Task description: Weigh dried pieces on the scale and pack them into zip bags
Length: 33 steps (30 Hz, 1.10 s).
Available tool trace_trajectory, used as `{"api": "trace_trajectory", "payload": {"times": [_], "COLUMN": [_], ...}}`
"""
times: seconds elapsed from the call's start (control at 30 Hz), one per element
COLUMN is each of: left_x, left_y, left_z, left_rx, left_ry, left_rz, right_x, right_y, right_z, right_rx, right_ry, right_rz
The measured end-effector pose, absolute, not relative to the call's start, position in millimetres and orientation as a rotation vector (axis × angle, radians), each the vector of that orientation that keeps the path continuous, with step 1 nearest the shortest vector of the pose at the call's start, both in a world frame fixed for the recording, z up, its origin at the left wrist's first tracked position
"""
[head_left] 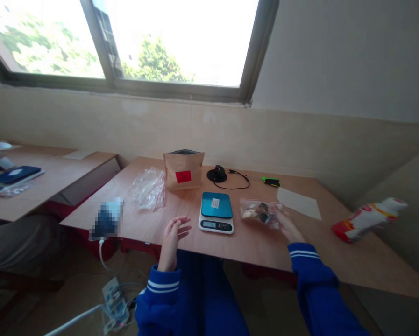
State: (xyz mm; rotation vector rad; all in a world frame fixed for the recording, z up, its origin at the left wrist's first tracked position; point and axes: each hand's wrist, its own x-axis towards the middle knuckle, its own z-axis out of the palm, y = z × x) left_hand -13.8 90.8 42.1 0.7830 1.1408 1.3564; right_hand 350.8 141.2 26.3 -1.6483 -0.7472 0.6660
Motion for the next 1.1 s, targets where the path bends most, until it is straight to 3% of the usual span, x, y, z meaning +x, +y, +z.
{"api": "trace_trajectory", "payload": {"times": [0.2,0.37,0.53,0.67,0.9,1.1], "left_x": [-27.3,-30.0,-21.4,-23.3,-33.2,-42.9], "left_y": [105.4,156.2,241.5,277.1,240.9,214.3], "left_z": [45.7,84.5,118.1,119.0,95.5,72.6], "left_rx": [0.886,1.307,1.870,2.111,2.311,2.233], "left_ry": [1.213,1.259,1.322,1.385,1.250,1.127], "left_rz": [1.399,1.576,1.794,1.625,1.518,1.526], "right_x": [341.8,302.7,240.6,196.8,141.9,127.9], "right_y": [149.1,150.0,155.3,165.5,205.0,225.4], "right_z": [25.9,46.1,74.6,106.9,164.4,160.3], "right_rx": [-1.754,-1.575,-1.310,-1.124,-0.898,-0.905], "right_ry": [-0.782,-1.186,-1.588,-1.792,-2.014,-2.444], "right_rz": [0.146,-0.186,0.002,0.165,0.347,0.389]}}
